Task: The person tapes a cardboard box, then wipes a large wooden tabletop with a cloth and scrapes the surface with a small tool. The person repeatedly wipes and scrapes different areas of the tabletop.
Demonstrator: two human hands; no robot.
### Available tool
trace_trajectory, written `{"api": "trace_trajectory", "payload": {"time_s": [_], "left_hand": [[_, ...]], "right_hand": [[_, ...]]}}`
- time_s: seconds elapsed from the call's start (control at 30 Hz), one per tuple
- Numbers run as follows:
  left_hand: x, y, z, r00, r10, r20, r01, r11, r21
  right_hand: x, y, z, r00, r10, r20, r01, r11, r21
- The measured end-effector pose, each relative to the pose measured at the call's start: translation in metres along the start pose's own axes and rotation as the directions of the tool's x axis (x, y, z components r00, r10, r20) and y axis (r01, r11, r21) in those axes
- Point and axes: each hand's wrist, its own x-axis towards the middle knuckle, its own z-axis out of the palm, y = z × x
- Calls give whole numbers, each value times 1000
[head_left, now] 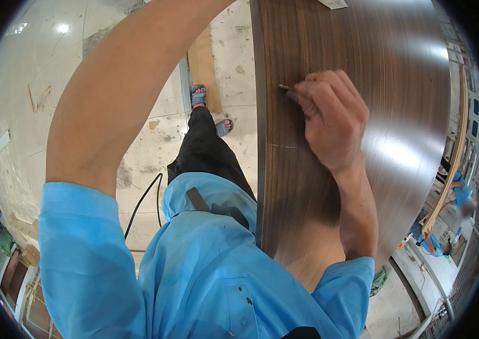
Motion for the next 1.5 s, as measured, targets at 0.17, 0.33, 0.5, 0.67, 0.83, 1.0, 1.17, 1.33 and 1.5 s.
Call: {"api": "trace_trajectory", "payload": {"time_s": [0.17, 0.33, 0.5, 0.67, 0.83, 1.0, 1.17, 1.33, 1.5], "left_hand": [[-3, -13, 2, 998, 63, -23, -63, 998, 17], [-36, 15, -35, 913, 386, 134, -361, 916, -178], [-200, 124, -168, 495, 728, 474, -497, 685, -532], [-182, 93, -127, 632, 731, 256, -429, 605, -671], [-3, -3, -7, 812, 479, 333, -368, 864, -344], [-142, 109, -94, 669, 724, -169, -667, 484, -567], [-273, 114, -174, 438, 887, 142, -274, 283, -919], [-128, -10, -67, 672, 621, 403, -385, 758, -527], [-18, -47, -30, 843, 485, 232, -495, 869, -19]], "right_hand": [[-54, -44, -9, 983, -126, 133, 110, 986, 127], [-79, -76, -45, 994, 109, 0, -107, 968, 229], [-92, -72, -88, 596, 597, -537, -488, 800, 348], [-127, -79, -94, 514, 643, -567, -586, 746, 315], [-151, -117, -77, 485, 733, -476, -590, 677, 441], [-154, -130, -71, 156, 777, -610, -632, 553, 543], [-165, -126, -68, 136, 812, -568, -579, 530, 619], [-166, -130, -66, 384, 857, -344, -513, 508, 692], [-153, -123, -62, 296, 831, -471, -557, 551, 621]]}}
